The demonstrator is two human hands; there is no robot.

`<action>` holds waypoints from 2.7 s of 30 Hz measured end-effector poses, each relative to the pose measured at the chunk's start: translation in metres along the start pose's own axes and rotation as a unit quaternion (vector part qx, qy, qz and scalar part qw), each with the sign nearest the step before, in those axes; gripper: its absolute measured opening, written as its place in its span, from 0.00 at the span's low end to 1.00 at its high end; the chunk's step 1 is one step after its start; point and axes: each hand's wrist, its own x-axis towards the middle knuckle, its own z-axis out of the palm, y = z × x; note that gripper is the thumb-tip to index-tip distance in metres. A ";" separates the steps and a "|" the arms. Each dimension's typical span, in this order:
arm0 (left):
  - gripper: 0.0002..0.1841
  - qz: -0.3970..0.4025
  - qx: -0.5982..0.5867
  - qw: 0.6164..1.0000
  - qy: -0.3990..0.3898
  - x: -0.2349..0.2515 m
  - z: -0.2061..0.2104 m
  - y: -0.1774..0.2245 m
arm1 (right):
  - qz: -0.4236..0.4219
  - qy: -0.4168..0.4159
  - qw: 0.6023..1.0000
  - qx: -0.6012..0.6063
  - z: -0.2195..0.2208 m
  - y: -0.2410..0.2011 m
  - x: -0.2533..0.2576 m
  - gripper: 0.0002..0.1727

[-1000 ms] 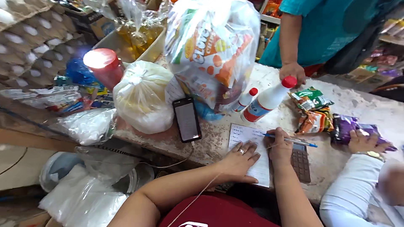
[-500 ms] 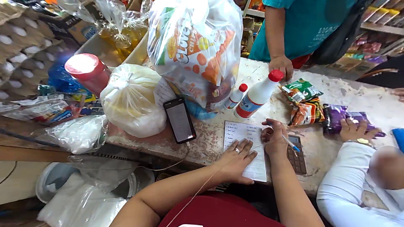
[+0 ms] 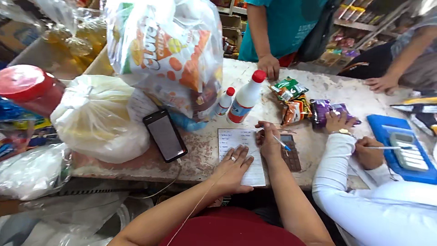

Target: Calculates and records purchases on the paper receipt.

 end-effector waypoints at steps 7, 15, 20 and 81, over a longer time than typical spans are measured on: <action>0.55 -0.002 0.006 1.000 -0.008 -0.001 -0.001 0.001 | 0.015 -0.011 1.000 0.016 0.000 -0.003 -0.002 0.24; 0.55 0.009 -0.006 1.000 -0.003 -0.002 -0.001 0.000 | 0.008 -0.020 1.000 0.020 0.001 -0.003 0.002 0.22; 0.54 0.015 -0.004 1.000 0.015 -0.002 0.002 -0.001 | 0.009 -0.016 0.999 0.031 0.000 0.001 0.003 0.19; 0.57 -0.047 0.014 0.999 0.007 -0.017 -0.002 0.002 | -0.036 0.015 0.997 -0.067 0.003 0.007 0.002 0.16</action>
